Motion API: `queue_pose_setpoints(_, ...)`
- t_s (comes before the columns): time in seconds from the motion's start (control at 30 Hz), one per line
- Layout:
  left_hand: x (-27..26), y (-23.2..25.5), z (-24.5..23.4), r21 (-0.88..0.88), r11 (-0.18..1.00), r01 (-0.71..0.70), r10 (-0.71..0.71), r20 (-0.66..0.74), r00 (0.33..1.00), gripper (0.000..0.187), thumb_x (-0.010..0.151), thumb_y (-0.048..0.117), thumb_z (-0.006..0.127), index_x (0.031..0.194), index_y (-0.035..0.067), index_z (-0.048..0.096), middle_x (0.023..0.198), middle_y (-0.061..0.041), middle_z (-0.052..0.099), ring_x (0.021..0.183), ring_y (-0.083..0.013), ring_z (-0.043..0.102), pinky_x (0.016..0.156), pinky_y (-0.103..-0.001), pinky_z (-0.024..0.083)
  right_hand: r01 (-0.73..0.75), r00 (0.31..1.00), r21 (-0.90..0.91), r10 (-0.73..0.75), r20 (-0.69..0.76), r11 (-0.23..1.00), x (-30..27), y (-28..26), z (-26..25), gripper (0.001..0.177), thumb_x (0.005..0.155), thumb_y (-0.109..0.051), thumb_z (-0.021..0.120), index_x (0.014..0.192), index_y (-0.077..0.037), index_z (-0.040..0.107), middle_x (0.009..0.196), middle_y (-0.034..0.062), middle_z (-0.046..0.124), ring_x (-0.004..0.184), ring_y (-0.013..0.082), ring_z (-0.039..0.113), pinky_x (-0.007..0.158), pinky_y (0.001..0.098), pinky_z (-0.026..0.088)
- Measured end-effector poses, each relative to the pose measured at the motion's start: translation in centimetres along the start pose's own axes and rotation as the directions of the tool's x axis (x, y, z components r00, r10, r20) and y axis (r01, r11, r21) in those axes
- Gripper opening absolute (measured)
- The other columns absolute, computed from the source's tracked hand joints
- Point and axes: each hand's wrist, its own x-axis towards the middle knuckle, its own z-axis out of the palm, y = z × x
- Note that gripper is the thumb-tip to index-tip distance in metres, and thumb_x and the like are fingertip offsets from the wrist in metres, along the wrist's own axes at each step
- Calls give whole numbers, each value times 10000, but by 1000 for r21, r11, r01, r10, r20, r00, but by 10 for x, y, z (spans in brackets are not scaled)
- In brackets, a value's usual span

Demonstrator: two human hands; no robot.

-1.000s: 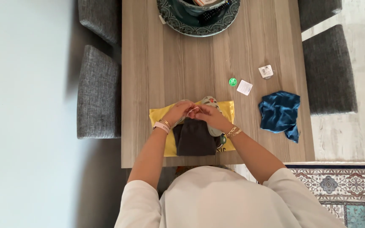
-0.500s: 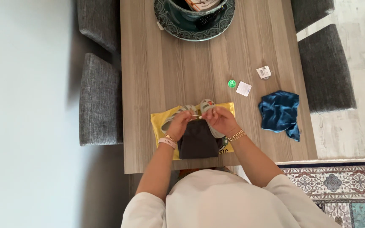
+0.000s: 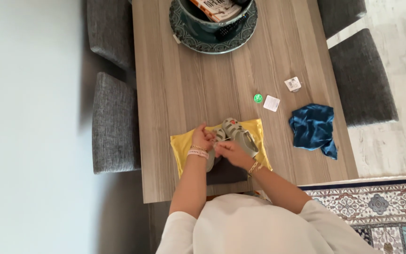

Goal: Cleaning a table and then organizing and folding children's clothing items and accessories.

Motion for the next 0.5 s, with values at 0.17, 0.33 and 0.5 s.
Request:
queue_pose_setpoints(0.17, -116, 70, 76, -22, 950, -310, 275, -405, 872, 380, 940, 273, 526, 643, 194, 303, 521, 6, 321, 475, -133, 329, 559, -477, 433, -207, 965, -56, 195, -174, 977, -72, 42, 7, 320, 1042, -278, 564, 836, -52, 662, 738, 5, 613, 677, 111, 542, 635, 277, 459)
queue_pose_setpoints(0.33, -45, 94, 9, 223, 904, -365, 426, -389, 817, 280, 984, 323, 631, 763, 170, 551, 588, 10, 409, 554, -157, 384, 588, -373, 370, -322, 906, 189, 360, -223, 928, -94, 68, -23, 332, 1046, -276, 535, 794, -79, 627, 627, 3, 515, 560, 111, 457, 528, 289, 397)
queue_pose_setpoints(0.5, -60, 64, 44, 283, 848, -448, 495, -119, 861, 263, 954, 314, 684, 814, 124, 568, 653, -10, 474, 589, -171, 395, 576, -370, 407, -60, 958, 447, 178, -227, 893, -49, 1, -34, 299, 1077, -248, 542, 905, -30, 654, 722, 2, 549, 690, 118, 554, 735, 314, 542)
